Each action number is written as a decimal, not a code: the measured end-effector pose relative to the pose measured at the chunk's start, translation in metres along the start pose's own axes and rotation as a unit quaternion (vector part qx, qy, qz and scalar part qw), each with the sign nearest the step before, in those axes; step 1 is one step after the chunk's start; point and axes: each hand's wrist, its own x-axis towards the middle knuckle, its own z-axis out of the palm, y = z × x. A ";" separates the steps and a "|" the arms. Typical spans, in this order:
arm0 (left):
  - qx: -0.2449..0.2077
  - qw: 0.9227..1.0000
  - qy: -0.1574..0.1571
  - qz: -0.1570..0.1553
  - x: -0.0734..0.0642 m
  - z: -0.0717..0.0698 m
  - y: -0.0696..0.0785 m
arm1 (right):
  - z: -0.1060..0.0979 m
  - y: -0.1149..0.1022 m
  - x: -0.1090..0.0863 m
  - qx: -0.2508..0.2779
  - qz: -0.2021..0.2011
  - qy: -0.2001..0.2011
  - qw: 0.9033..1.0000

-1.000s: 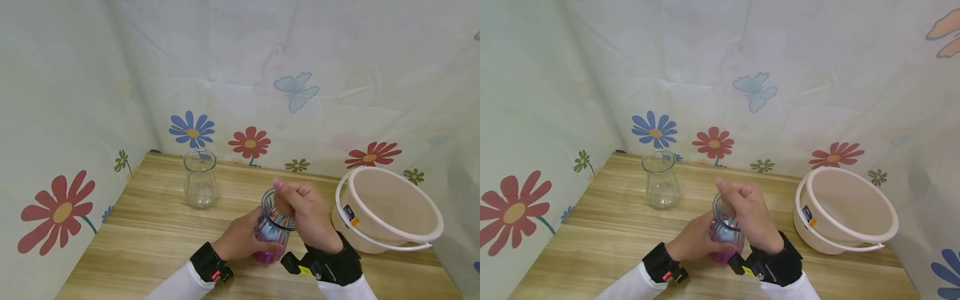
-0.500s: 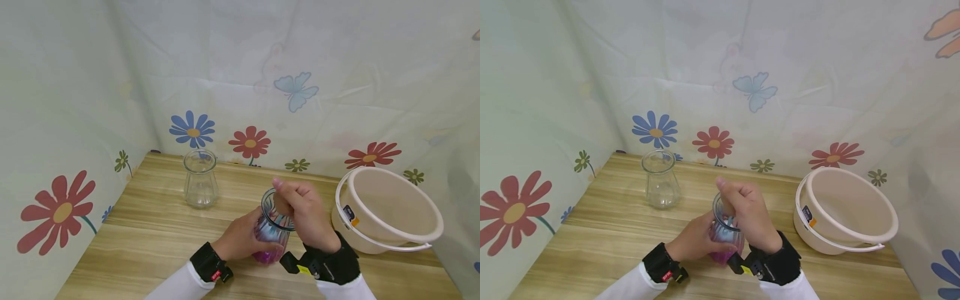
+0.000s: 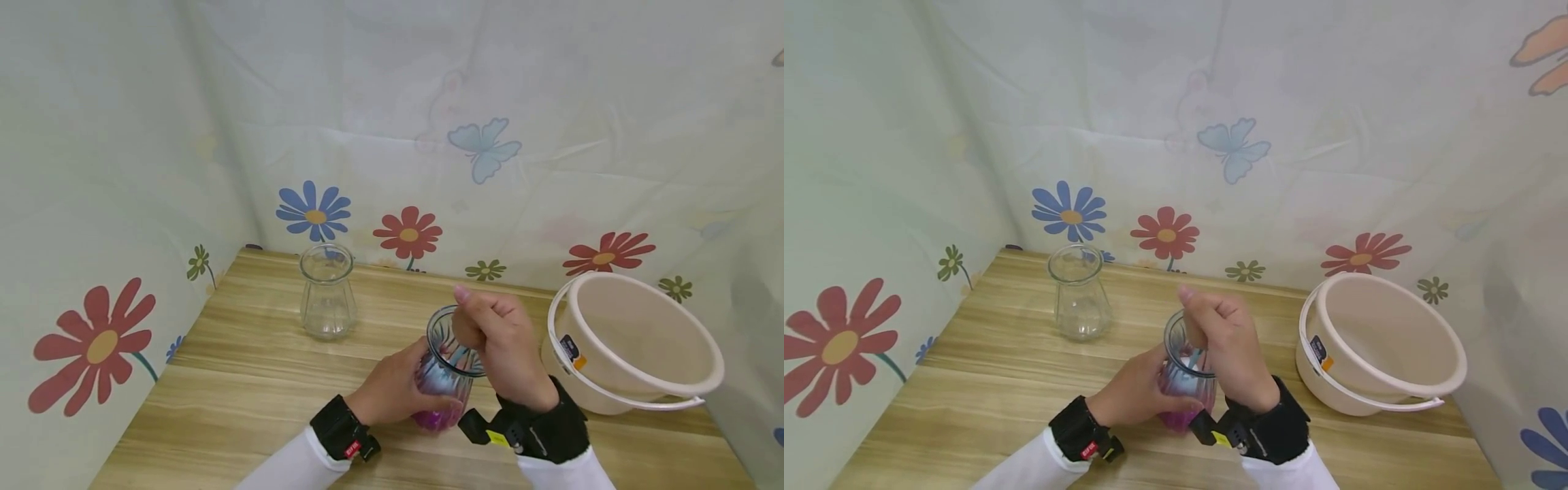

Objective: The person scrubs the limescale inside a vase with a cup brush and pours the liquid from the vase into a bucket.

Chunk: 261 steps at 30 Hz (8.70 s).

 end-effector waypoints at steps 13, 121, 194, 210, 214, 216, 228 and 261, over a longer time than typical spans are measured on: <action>0.003 1.000 0.001 0.002 0.001 0.001 -0.002 | 0.000 0.001 0.001 0.004 -0.007 0.011 1.000; 0.007 1.000 -0.006 -0.004 0.002 -0.001 -0.005 | -0.005 -0.003 -0.003 -0.007 -0.093 0.064 0.994; 0.020 1.000 -0.001 0.002 0.003 0.001 -0.007 | -0.009 0.000 -0.007 -0.047 -0.084 0.058 0.994; 0.018 1.000 0.000 0.001 0.003 0.001 -0.007 | -0.011 0.000 -0.007 -0.032 -0.057 0.051 0.997; 0.018 1.000 0.000 0.000 0.003 0.002 -0.009 | -0.012 0.000 -0.008 -0.023 -0.051 0.047 0.997; 0.017 1.000 -0.002 -0.001 0.003 0.002 -0.008 | -0.012 -0.001 -0.008 -0.011 -0.060 0.044 0.997; 0.017 1.000 -0.005 -0.008 0.003 0.001 -0.006 | -0.010 0.000 -0.007 0.008 -0.035 0.033 0.999; 0.005 1.000 -0.008 -0.006 0.002 -0.001 -0.005 | -0.009 0.001 -0.011 0.027 -0.026 0.017 0.999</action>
